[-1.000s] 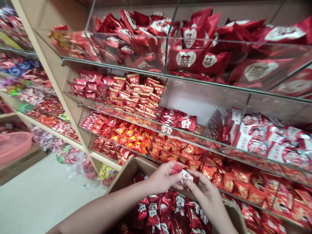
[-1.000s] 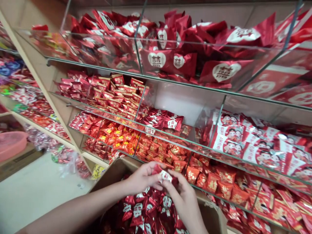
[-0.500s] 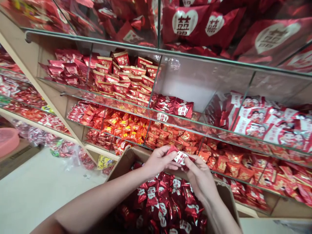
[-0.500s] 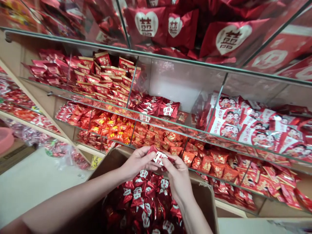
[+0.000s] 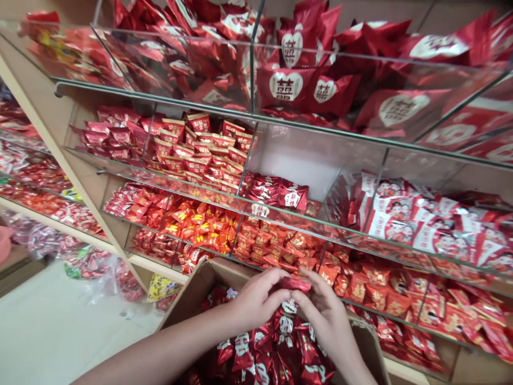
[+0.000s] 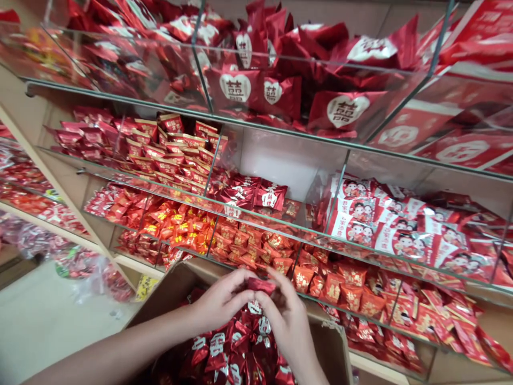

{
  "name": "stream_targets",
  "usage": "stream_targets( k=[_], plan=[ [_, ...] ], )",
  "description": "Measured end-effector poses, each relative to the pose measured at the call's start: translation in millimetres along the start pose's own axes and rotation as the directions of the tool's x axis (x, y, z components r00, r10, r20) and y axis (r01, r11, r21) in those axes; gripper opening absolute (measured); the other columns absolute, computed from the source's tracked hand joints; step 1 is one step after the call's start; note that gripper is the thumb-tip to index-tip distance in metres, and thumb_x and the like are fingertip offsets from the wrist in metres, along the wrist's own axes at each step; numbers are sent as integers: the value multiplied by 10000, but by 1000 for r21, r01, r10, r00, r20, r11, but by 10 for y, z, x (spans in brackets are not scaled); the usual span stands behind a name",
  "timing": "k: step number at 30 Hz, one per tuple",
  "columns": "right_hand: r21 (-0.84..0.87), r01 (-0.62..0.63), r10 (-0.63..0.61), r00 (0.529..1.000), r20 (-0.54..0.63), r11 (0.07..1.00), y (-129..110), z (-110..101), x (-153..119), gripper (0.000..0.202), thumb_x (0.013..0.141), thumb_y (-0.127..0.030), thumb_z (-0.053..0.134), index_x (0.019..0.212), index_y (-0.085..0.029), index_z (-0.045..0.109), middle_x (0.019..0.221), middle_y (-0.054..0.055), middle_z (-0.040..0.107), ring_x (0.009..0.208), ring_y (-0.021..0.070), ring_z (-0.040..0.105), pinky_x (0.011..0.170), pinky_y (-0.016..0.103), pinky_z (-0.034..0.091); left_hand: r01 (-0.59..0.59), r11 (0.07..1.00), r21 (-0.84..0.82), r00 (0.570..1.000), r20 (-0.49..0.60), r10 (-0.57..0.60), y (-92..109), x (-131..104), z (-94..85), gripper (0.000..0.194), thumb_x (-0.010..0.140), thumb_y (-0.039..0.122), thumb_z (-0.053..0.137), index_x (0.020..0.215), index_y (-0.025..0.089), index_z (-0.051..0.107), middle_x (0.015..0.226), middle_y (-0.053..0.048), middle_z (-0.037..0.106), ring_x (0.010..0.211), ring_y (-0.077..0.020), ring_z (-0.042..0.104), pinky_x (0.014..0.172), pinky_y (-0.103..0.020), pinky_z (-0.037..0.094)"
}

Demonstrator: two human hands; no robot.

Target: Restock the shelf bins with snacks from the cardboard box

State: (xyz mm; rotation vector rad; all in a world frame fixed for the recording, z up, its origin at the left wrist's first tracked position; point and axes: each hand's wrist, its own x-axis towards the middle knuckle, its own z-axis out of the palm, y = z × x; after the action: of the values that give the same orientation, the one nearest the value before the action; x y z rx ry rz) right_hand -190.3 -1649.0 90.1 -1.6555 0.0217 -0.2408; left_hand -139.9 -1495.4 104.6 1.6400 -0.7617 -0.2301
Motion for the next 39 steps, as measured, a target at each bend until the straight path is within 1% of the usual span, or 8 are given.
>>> stream_targets(
  k=[8,11,17,24,28,32,36,39],
  plan=[
    [-22,-26,27,999,21,999,-79,-108,-50,188,718,-348,606,802,-197,532,750,20,625,713,164,604,641,260,517,189,957,-222,982,26,-188,61,8,23,236,654,228,666,843,124,573,758,-14,581,704,-129,536,676,-252,416],
    [-208,109,-77,985,156,972,-246,-153,-52,292,742,-320,581,1014,-232,518,951,46,633,862,178,607,747,263,508,202,949,-240,979,41,-198,112,-9,-16,278,615,212,697,865,130,608,770,-20,606,705,-135,549,667,-251,424],
    [-483,370,-201,909,366,794,-825,-185,-7,143,776,-306,537,900,-255,585,871,11,636,776,130,609,670,173,498,90,910,-405,986,-93,-139,299,-60,-66,371,527,178,761,847,136,577,700,-1,619,604,-102,557,598,-218,424],
    [-504,301,-158,939,306,810,-879,-88,46,220,765,-360,530,928,-222,582,810,23,640,702,147,599,590,214,501,-19,857,-516,978,-189,-93,396,-59,-174,373,592,230,741,886,149,527,595,34,580,520,-73,522,527,-183,391],
    [-538,398,-356,916,185,743,-1137,-173,321,244,700,-405,597,865,-225,610,769,34,644,632,159,578,548,260,469,-130,864,-487,966,-257,1,328,-37,-190,377,749,367,595,1040,173,455,787,-37,629,666,-133,597,560,-218,421],
    [-752,329,-516,856,-17,571,-1515,-242,926,203,697,-340,612,822,-183,580,755,50,641,676,183,586,600,301,443,-54,907,-417,980,-197,-32,237,-32,-137,252,784,322,551,961,156,482,830,-55,629,665,-122,598,618,-239,438],
    [-961,158,-222,969,107,227,-1501,-111,1495,132,704,-207,591,829,-163,599,850,71,652,798,194,589,663,272,415,41,948,-316,993,-93,-74,100,-45,-55,159,795,240,515,918,141,509,764,-40,625,646,-113,582,650,-253,446],
    [-977,172,-104,982,159,128,-1366,19,1702,165,692,-170,582,855,-150,598,808,64,654,755,173,594,617,236,405,73,972,-223,995,-54,-87,4,-45,-27,141,796,218,488,902,130,517,755,-48,632,644,-119,578,634,-249,446]
  ],
)
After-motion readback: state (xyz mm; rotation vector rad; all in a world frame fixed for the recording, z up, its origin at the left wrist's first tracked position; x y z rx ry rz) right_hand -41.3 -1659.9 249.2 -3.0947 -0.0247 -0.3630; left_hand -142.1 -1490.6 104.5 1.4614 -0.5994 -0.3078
